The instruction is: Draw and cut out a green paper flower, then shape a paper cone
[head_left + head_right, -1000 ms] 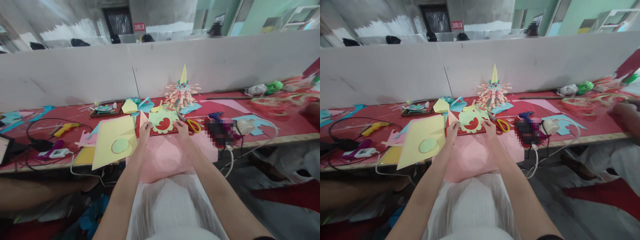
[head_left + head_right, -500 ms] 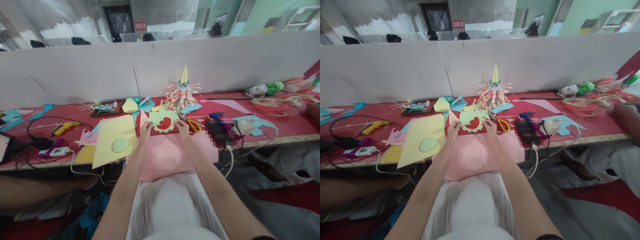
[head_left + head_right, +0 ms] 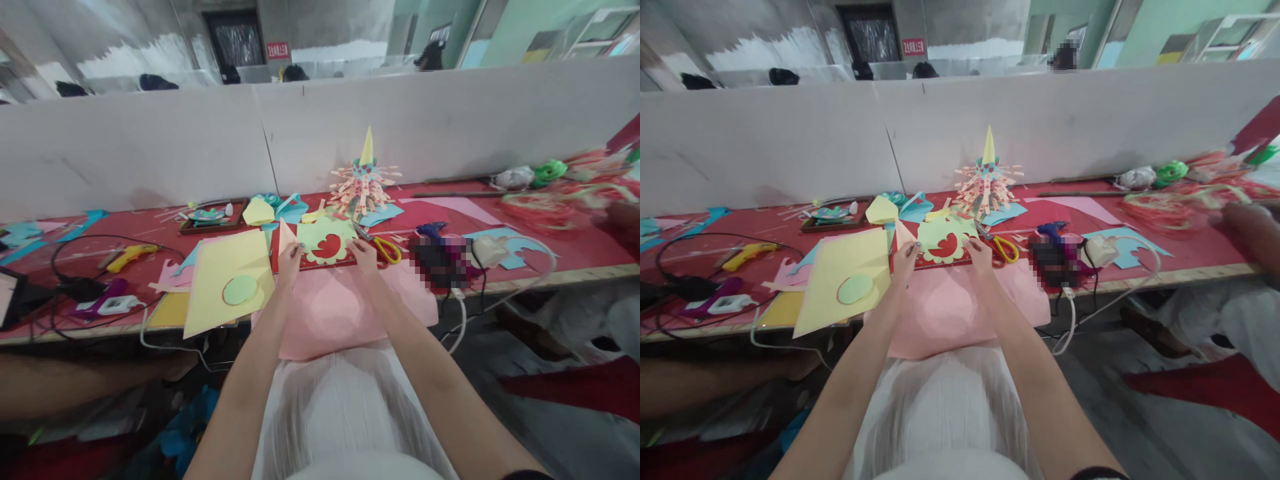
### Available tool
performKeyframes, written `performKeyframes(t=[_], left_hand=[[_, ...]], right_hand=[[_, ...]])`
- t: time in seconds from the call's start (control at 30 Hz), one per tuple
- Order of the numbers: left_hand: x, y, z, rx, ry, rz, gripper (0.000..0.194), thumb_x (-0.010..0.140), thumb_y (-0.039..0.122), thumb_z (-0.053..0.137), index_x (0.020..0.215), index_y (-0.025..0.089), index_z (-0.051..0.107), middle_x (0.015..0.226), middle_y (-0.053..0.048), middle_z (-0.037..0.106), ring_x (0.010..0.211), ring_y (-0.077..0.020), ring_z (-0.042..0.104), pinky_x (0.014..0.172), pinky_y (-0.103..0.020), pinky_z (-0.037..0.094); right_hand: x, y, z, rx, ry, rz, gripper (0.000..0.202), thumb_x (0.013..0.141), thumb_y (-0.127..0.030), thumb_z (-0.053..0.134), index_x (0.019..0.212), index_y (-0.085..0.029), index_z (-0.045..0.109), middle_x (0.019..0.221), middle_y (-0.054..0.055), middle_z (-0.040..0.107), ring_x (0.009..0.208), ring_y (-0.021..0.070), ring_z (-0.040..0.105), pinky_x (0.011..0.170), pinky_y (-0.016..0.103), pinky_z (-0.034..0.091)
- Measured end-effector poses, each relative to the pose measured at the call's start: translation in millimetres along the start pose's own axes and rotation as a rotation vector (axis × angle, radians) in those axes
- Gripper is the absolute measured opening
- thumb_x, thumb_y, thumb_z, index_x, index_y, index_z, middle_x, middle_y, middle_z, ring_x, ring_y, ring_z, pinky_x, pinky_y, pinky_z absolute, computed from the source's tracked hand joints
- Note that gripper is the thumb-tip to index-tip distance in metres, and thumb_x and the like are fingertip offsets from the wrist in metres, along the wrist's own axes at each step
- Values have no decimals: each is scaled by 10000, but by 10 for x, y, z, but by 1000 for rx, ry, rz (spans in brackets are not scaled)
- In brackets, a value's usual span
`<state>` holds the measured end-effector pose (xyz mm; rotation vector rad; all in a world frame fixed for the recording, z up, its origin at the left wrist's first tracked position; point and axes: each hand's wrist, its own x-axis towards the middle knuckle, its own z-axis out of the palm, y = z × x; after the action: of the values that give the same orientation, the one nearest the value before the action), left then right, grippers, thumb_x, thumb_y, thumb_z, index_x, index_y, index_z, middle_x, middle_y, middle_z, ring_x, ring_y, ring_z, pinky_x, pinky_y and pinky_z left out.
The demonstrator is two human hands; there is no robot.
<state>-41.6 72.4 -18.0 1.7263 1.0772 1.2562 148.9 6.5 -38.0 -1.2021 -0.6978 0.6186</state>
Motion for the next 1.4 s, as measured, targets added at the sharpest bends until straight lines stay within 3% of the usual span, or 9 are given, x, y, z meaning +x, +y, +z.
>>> performKeyframes(t=[0.3, 0.43, 0.63, 0.73, 0.8, 0.97, 1.07, 1.23, 1.4], left_hand=[[-56, 36, 4, 140, 27, 96, 233, 843, 363, 478, 750, 191, 605, 749, -24, 648, 724, -155, 602, 689, -243, 460], [-70, 44, 8, 237, 106, 143, 253, 866, 360, 444, 822, 191, 626, 812, -47, 657, 741, -158, 614, 709, -259, 471], [-88, 91, -10, 309, 355, 415, 358, 915, 384, 350, 1048, 166, 600, 1162, -134, 577, 1167, -202, 508, 1017, -353, 382], [-54, 52, -18, 317, 492, 349, 439, 913, 401, 365, 1267, 157, 455, 1376, -166, 422, 1328, -215, 357, 1092, -375, 304], [-19, 8, -21, 317, 520, 262, 530, 895, 407, 409, 1351, 145, 346, 1444, -181, 340, 1372, -230, 289, 1117, -393, 264], [31, -48, -32, 253, 415, 17, 780, 806, 408, 565, 1430, 128, 189, 1502, -191, 253, 1403, -267, 221, 1139, -407, 213], [34, -51, -32, 213, 339, -95, 857, 767, 400, 617, 1449, 166, 154, 1480, -165, 323, 1378, -272, 287, 1126, -406, 241], [50, -70, 2, 168, 209, -128, 886, 752, 377, 640, 1451, 148, 145, 1370, -163, 474, 1295, -266, 426, 1072, -401, 327], [-31, 46, 33, 119, 97, -137, 800, 775, 383, 627, 1431, 201, 207, 1194, -122, 606, 1088, -239, 601, 961, -371, 439]], right_hand=[[-32, -22, 4, -1, -18, 3, 467, 593, -572, 681, 767, -141, 648, 726, 29, 630, 648, 145, 550, 619, 267, 450], [-40, -35, -2, -37, -85, -8, 441, 595, -547, 694, 760, -141, 649, 685, 21, 609, 624, 136, 532, 592, 258, 437], [-32, -57, 9, -106, -136, -13, 433, 592, -553, 690, 749, -152, 656, 615, 3, 578, 580, 130, 518, 536, 250, 417], [-24, -37, 9, -114, -108, -29, 473, 588, -589, 674, 755, -148, 650, 632, 10, 586, 589, 135, 521, 533, 253, 413], [-18, -33, 13, -124, -94, -43, 494, 585, -609, 664, 752, -145, 645, 633, 9, 581, 581, 130, 516, 533, 253, 410], [-13, -180, 45, -108, -102, -53, 460, 576, -603, 675, 681, -159, 615, 545, -30, 518, 474, 91, 444, 475, 238, 386], [-25, -403, 71, -80, -148, -105, 401, 608, -560, 684, 642, -168, 601, 483, -47, 481, 431, 82, 419, 438, 226, 368], [-51, -907, 161, -10, -243, -225, 311, 668, -480, 697, 667, -181, 611, 470, -59, 488, 396, 66, 420, 408, 207, 370], [-125, -1397, 413, 96, -350, -318, 306, 702, -491, 689, 719, -194, 619, 532, -55, 509, 418, 56, 445, 401, 192, 380]])
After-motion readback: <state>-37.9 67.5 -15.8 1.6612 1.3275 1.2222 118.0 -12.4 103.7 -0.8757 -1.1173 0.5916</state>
